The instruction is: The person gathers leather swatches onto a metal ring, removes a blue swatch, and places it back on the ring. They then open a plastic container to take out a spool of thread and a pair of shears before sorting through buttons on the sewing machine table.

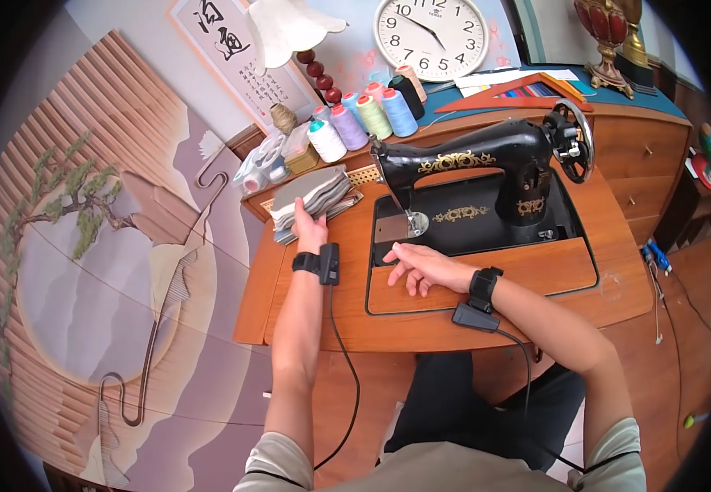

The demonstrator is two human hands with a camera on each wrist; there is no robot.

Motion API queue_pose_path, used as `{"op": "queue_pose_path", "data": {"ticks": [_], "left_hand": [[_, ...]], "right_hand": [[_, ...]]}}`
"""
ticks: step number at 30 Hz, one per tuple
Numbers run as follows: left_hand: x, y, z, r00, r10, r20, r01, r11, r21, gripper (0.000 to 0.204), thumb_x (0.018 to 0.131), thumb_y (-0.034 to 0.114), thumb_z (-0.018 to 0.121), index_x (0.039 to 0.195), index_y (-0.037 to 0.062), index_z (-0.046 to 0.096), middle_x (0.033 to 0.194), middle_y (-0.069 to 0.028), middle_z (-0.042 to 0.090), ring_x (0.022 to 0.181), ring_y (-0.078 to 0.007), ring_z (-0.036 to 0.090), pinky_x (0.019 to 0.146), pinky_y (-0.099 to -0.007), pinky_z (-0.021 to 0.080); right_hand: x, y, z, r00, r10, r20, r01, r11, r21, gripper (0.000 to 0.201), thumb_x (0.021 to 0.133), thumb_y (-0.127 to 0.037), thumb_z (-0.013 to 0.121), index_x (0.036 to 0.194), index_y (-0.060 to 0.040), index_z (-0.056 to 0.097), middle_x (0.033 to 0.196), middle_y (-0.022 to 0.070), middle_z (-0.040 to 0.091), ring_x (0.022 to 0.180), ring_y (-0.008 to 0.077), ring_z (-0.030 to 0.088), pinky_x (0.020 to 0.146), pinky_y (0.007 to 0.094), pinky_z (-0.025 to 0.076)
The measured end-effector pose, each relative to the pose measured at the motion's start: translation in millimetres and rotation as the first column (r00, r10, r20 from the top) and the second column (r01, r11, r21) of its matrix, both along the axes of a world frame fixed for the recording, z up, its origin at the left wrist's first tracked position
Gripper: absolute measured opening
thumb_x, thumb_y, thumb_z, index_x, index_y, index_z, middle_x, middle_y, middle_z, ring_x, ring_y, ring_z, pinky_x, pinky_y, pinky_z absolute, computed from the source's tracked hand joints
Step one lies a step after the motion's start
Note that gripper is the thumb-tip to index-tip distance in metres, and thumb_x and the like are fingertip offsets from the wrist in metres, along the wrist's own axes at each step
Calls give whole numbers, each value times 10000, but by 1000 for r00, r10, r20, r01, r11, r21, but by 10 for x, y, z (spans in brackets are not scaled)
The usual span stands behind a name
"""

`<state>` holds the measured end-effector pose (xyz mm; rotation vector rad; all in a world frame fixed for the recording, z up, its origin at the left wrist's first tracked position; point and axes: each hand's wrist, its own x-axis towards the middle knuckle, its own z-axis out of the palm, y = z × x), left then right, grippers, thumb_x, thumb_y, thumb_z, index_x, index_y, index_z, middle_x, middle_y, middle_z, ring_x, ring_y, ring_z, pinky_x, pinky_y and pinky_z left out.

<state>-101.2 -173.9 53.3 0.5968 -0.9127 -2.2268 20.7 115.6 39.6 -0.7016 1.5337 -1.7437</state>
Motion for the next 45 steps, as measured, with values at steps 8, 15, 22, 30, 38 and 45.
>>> {"op": "queue_pose_path", "data": {"ticks": [8, 15, 22, 30, 38, 45], "left_hand": [[77, -6, -55, 999, -43, -14, 42, 996, -82, 525, 867, 290, 719, 1242, -1, 495, 1190, -152, 587, 1038, -293, 609, 872, -466, 547], [268, 40, -44, 986, -149, 72, 160, 966, -201, 494, 857, 319, 717, 1162, 0, 494, 1068, -123, 571, 894, -254, 605, 734, -415, 572], [333, 204, -245, 927, -375, 34, 375, 927, 2, 486, 799, 352, 771, 1035, 33, 491, 864, -61, 542, 836, -207, 579, 752, -381, 533], [355, 481, -263, 783, -622, -6, 622, 783, 5, 207, 936, 293, 582, 919, 88, 603, 811, -28, 620, 758, -171, 606, 715, -326, 516], [355, 583, -205, 838, -540, -76, 544, 838, 47, 167, 928, 248, 558, 934, 87, 604, 790, -16, 605, 721, -155, 591, 663, -312, 501], [357, 683, -182, 822, -564, -75, 568, 821, 51, 100, 874, 192, 594, 891, 94, 596, 763, -15, 589, 683, -145, 585, 622, -294, 483]], "right_hand": [[-1, 9, 7, 1000, 21, 23, -21, 1000, 7, 611, 983, -573, 369, 1247, -28, 451, 992, 90, 615, 632, 73, 584, 526, 209, 497], [5, 27, 51, 999, 24, 26, -25, 1000, 18, 570, 1002, -538, 354, 1219, -26, 480, 975, 84, 615, 647, 74, 582, 538, 212, 500], [-6, 10, 63, 999, 40, 19, -41, 997, 61, 508, 1034, -474, 297, 1210, -39, 494, 977, 80, 631, 644, 76, 567, 541, 192, 490], [-42, 70, 63, 988, 46, 148, -45, 999, -10, 452, 1051, -396, 302, 1191, -24, 516, 976, 86, 648, 681, 92, 600, 544, 199, 506], [-58, 147, 125, 985, -4, 170, 8, 1000, -24, 477, 1045, -403, 333, 1213, 5, 513, 984, 96, 648, 689, 87, 585, 566, 202, 492], [-69, 156, 121, 983, -56, 173, 68, 996, -65, 383, 1039, -306, 415, 1222, 12, 523, 985, 101, 647, 694, 77, 561, 606, 211, 499]]}}
